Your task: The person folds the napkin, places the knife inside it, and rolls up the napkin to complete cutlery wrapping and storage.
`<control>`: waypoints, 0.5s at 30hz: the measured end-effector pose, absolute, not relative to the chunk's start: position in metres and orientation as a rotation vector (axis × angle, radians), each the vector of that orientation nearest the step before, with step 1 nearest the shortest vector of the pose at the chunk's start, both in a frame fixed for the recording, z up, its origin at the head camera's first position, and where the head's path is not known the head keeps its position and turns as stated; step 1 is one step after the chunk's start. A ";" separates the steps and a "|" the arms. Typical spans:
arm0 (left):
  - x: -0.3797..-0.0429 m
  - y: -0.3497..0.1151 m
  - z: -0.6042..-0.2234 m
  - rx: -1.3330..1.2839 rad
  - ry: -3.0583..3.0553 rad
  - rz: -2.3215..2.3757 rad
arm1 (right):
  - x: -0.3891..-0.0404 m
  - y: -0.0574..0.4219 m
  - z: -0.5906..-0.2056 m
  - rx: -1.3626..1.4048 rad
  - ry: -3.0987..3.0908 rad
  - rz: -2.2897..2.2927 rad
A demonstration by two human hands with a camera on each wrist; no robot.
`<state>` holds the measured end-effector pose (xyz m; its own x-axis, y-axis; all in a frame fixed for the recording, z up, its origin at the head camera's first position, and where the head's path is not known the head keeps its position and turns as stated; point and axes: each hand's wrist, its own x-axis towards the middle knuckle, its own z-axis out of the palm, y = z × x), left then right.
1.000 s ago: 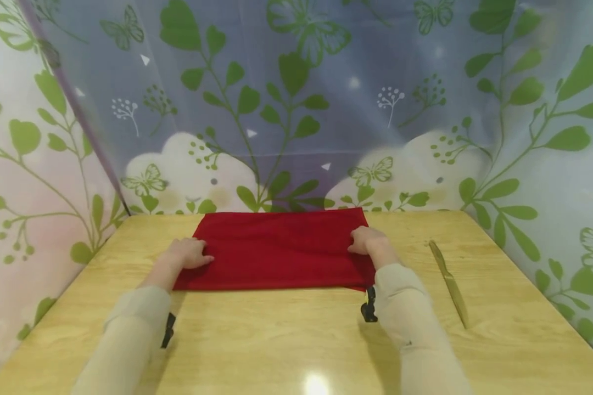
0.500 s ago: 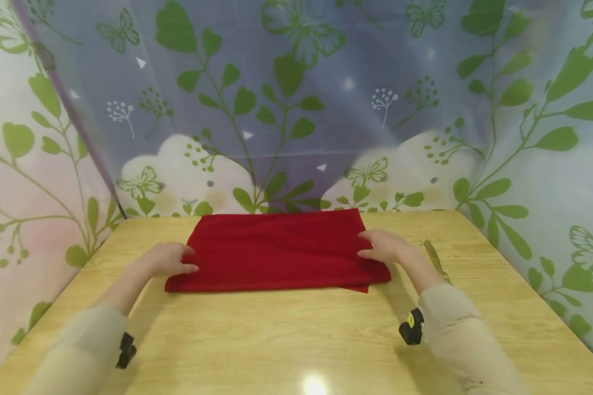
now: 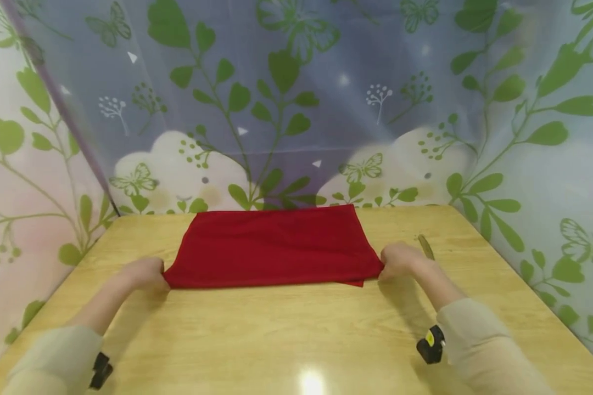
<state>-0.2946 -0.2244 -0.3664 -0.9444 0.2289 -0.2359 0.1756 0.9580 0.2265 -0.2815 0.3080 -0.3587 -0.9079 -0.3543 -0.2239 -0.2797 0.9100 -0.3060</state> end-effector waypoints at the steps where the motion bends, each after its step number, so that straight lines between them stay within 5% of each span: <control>1: -0.296 -0.226 -0.367 0.286 2.840 0.350 | -0.282 0.308 -0.361 -0.477 2.800 -0.445; 15: -0.313 -0.229 -0.358 0.107 2.863 1.035 | -0.289 0.313 -0.358 -0.331 2.924 -1.020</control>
